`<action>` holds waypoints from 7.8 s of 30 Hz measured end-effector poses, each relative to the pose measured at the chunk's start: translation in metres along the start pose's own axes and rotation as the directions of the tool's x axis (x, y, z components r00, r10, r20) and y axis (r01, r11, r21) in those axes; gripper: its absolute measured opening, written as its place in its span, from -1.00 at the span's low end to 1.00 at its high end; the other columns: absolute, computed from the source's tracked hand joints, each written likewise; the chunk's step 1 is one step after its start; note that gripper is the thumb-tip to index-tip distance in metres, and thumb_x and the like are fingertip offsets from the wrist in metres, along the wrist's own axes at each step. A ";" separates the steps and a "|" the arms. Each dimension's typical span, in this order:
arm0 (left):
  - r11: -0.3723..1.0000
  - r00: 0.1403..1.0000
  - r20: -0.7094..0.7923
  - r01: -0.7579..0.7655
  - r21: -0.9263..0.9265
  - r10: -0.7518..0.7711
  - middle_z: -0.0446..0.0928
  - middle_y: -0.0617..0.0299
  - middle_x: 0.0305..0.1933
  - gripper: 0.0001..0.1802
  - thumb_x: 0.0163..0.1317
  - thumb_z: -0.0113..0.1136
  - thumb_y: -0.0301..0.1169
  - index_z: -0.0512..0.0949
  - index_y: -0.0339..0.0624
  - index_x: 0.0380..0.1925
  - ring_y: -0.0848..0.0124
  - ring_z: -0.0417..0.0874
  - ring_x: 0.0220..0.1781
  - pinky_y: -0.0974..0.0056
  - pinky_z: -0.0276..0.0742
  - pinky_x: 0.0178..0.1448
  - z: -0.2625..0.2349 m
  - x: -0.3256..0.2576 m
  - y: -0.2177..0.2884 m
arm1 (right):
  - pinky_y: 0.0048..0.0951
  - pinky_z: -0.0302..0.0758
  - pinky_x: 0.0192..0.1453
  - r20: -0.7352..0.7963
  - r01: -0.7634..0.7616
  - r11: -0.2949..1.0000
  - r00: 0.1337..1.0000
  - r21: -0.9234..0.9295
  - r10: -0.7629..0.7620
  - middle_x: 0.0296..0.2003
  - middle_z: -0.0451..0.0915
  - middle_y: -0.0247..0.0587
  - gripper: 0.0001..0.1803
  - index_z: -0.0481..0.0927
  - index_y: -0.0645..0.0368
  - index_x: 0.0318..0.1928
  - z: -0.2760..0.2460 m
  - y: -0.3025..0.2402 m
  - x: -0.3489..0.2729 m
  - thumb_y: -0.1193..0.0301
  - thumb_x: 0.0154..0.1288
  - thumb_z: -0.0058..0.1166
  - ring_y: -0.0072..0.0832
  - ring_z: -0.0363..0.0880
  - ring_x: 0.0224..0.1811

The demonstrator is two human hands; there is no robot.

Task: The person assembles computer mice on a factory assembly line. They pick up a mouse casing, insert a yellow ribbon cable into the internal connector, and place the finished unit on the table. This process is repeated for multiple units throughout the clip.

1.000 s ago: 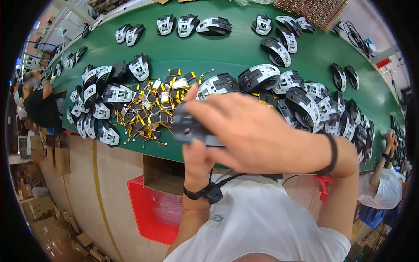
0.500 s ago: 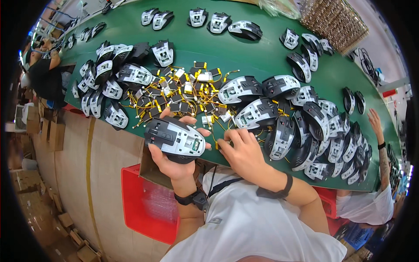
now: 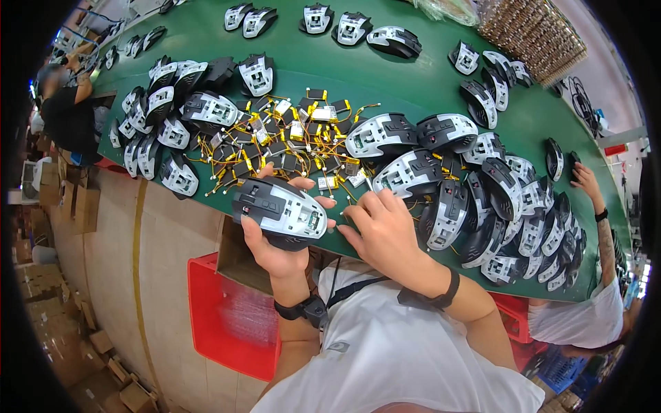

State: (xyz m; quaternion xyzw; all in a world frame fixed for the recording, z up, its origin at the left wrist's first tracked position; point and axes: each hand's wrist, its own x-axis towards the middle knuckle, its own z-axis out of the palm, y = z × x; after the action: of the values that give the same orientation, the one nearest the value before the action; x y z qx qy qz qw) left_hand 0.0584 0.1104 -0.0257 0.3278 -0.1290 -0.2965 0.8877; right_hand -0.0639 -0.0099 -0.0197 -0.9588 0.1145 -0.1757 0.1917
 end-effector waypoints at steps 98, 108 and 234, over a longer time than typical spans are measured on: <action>0.837 0.856 0.083 0.517 -0.179 -0.511 0.56 -0.07 -0.11 -0.18 0.40 -0.48 0.29 0.27 -0.18 0.27 0.22 0.68 -0.27 0.22 0.61 -0.55 0.093 -0.002 -0.061 | -0.42 0.45 -0.40 -0.081 0.399 0.901 0.917 0.168 -0.391 -0.33 0.45 -0.25 -0.71 0.56 0.26 -0.29 -0.105 0.064 -0.016 0.43 -0.09 0.22 -0.40 0.48 -0.43; 0.928 0.948 0.073 0.318 -0.194 -0.309 0.53 -0.11 -0.12 -0.16 0.42 -0.45 0.26 0.26 -0.27 0.30 0.14 0.64 -0.30 0.13 0.63 -0.20 0.098 -0.008 -0.078 | -0.47 0.43 -0.50 -0.246 0.229 0.971 0.939 -0.073 -0.240 -0.24 0.53 -0.12 -0.58 0.61 0.43 -0.10 -0.079 0.039 -0.057 0.58 -0.10 0.18 -0.45 0.48 -0.52; 0.894 0.908 0.235 0.396 -0.208 -0.348 0.44 -0.04 -0.12 -0.14 0.36 -0.34 0.33 0.23 -0.20 0.31 0.17 0.50 -0.15 0.21 0.49 -0.11 0.091 0.007 -0.073 | -0.42 0.53 -0.32 -0.387 0.232 0.821 0.922 0.523 -0.014 -0.39 0.65 -0.28 -0.68 0.72 0.19 -0.21 -0.078 0.045 -0.035 0.52 -0.07 0.43 -0.39 0.59 -0.41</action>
State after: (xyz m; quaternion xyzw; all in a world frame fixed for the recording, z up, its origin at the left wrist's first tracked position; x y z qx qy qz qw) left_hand -0.0070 0.0159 -0.0056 0.2014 -0.1099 -0.5056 0.8317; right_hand -0.1323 -0.0661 0.0196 -0.8158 0.0286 -0.3893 0.4268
